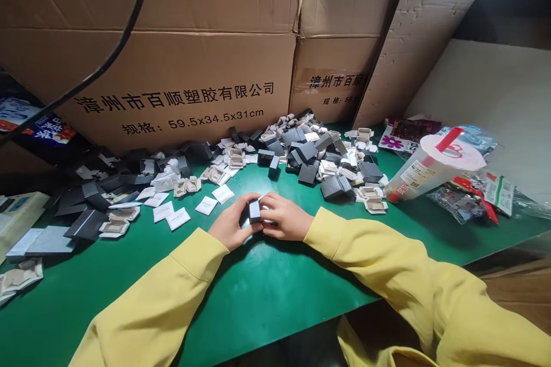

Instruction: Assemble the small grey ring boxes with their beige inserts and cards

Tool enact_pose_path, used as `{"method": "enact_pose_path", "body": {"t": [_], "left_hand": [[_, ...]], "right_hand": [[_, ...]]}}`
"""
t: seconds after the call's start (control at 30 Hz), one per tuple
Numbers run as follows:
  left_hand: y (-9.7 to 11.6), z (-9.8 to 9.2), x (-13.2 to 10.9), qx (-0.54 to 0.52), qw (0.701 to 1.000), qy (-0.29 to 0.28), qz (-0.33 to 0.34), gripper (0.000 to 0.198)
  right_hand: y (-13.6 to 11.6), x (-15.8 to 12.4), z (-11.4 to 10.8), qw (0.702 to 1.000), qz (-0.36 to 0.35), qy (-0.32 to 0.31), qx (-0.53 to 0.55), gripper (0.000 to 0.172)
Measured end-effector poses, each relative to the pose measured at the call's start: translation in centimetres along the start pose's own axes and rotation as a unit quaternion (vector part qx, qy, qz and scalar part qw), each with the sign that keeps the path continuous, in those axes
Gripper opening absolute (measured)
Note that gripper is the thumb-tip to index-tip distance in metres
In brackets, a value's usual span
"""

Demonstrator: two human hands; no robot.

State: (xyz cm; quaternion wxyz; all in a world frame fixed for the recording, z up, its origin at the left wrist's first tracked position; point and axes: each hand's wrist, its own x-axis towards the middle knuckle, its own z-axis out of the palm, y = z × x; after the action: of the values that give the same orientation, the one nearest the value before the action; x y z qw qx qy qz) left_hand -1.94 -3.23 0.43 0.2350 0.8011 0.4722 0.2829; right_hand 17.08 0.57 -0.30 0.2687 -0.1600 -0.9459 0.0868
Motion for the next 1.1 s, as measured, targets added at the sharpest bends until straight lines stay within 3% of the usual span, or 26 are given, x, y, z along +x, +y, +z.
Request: {"method": "enact_pose_path", "body": {"t": [0.27, 0.67, 0.9, 1.1], "left_hand": [[0.1, 0.0, 0.1, -0.004, 1.0, -0.003, 0.011, 0.051], [0.0, 0.0, -0.1, 0.01, 1.0, -0.006, 0.015, 0.052], [-0.1, -0.2, 0.0, 0.013, 1.0, -0.01, 0.008, 0.053], [0.1, -0.2, -0.1, 0.017, 1.0, -0.003, 0.005, 0.052]], "right_hand": [[-0.1, 0.2, 0.0, 1.0, 0.011, -0.011, -0.021, 0.007], [1.0, 0.0, -0.7, 0.998, -0.041, -0.045, -0.027, 0.016], [0.7, -0.1, -0.1, 0.998, -0.034, -0.028, -0.054, 0.013], [0.8, -0.3, 0.2, 1.0, -0.018, 0.018, 0.016, 0.012]]}}
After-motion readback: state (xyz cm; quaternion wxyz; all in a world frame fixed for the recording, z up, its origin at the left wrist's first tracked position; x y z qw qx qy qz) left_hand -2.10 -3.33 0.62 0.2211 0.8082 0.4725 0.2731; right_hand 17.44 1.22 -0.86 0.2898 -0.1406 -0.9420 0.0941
